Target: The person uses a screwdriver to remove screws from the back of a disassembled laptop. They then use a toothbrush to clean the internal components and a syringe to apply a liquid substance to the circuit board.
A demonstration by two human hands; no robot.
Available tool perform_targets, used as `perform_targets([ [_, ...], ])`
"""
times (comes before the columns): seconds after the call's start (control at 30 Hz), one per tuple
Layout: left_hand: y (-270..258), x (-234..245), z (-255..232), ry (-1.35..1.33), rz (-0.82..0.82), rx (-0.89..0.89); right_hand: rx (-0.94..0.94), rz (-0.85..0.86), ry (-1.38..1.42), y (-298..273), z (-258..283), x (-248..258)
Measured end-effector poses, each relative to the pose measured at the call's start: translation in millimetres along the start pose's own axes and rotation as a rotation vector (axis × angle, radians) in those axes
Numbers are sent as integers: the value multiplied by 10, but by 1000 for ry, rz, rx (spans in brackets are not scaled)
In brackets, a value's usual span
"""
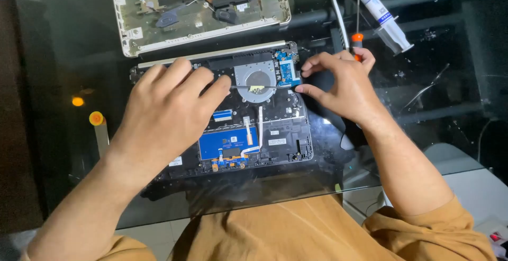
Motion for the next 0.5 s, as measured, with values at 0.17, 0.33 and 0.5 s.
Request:
perform_targets([
  [0.17,339,-140,-17,88,55,-126,103,-22,-79,21,-40,-39],
  [0.33,507,-132,30,48,42,-168,113,-16,-93,40,-64,-50],
  [0.5,600,-161,16,69,18,-209,143,-1,-104,63,-86,-41],
])
Point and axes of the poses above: each hand's wrist, its own y-axis towards the middle knuckle, its own x-axis out of the back of the hand, z = x × y, the point moved 3 cm from there along y, towards the middle knuckle, and after that the axes turned 1 degree about x, right-handed, at the moved point
